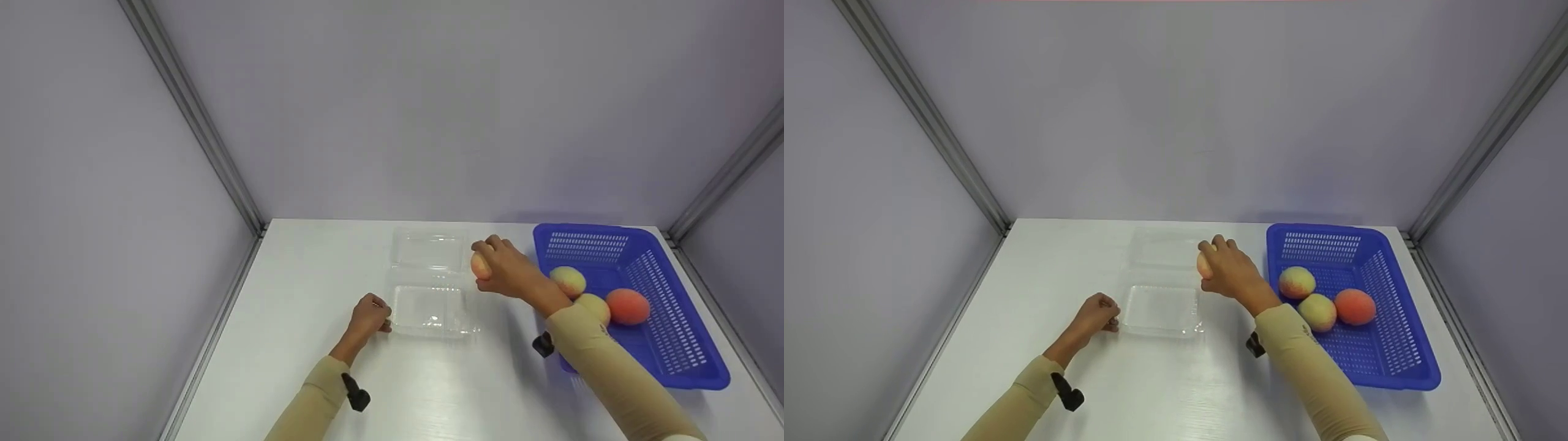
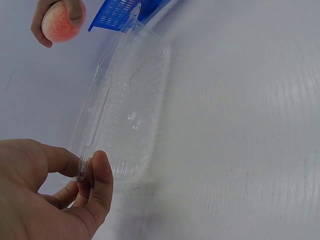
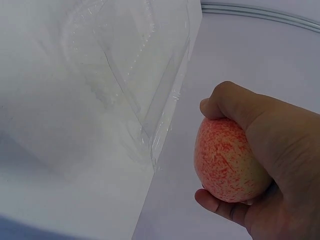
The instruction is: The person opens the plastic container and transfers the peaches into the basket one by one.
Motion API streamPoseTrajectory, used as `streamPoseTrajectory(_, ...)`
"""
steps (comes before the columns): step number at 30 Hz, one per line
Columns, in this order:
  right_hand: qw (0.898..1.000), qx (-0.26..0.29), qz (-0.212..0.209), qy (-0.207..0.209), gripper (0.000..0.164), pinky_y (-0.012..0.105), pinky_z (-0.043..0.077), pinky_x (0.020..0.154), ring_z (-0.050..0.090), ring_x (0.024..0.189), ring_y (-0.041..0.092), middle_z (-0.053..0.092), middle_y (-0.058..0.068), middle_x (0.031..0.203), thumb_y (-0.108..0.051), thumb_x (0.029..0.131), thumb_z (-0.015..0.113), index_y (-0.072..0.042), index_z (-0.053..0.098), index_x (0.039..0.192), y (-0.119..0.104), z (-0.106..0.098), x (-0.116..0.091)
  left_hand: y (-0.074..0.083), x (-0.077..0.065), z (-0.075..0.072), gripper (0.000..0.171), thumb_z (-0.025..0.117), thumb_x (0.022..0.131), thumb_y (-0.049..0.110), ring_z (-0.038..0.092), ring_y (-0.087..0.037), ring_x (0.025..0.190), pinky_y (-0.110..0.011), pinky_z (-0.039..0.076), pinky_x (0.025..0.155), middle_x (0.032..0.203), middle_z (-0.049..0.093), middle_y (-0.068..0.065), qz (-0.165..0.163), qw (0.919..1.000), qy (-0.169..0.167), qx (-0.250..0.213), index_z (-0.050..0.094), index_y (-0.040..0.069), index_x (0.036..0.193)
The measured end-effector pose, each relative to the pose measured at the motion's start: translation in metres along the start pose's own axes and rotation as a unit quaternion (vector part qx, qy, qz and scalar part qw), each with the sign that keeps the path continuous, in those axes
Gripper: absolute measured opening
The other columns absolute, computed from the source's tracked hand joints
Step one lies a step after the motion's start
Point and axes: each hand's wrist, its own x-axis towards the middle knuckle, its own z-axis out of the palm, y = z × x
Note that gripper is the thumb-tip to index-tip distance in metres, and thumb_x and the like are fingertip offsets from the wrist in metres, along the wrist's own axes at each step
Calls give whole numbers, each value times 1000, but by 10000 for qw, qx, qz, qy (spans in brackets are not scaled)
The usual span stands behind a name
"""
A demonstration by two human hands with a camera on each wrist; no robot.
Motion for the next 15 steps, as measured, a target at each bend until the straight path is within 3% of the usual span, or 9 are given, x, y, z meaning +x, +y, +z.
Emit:
streamPoseTrajectory(8,9998,17,202,-28,71,56,62,95,60,116,43,59,23,131,-22,81,86,-5,57,143,8,-4,-2,-1,1,-1,11,58,100,8,66,-15,73,-32,67,72,96,63,-11,2,10000,7,27,55,2,109)
streamPoseTrajectory(15,9992,152,366,-15,71,58,60,99,60,118,44,59,24,132,-20,81,87,-4,57,144,13,-9,-6,-1,1,0,13,58,100,8,66,-14,71,-35,67,74,100,66,-17,-8,9999,38,137,56,1,111)
